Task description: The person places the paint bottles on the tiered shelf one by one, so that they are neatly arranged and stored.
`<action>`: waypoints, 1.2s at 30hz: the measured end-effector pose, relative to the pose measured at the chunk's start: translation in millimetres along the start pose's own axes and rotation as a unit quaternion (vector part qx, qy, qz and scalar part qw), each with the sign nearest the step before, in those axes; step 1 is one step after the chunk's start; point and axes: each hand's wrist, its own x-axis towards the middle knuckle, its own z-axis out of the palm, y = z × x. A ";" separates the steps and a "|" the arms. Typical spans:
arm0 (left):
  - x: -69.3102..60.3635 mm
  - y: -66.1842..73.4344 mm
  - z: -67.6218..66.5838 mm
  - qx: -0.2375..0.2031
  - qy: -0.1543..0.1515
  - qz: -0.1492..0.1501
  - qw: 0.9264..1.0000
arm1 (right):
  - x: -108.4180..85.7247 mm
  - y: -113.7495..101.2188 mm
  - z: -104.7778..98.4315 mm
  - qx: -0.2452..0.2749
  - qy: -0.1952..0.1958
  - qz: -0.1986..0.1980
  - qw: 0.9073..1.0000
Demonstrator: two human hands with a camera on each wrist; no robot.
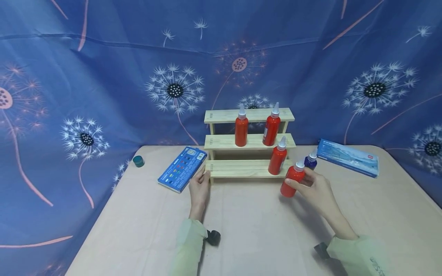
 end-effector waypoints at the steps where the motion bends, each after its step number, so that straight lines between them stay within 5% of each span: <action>1: 0.2 0.0 0.2 -0.001 0.000 0.000 1.000 | 0.4 -2.6 3.1 0.003 -0.005 -0.001 1.000; 20: 1.7 0.2 2.2 -0.003 0.003 0.003 1.000 | 21.9 -39.4 56.5 0.055 -0.017 -0.049 0.997; 36: 0.9 -0.7 1.1 -0.004 0.001 0.005 1.000 | 49.9 -55.8 79.9 0.067 -0.007 -0.068 0.995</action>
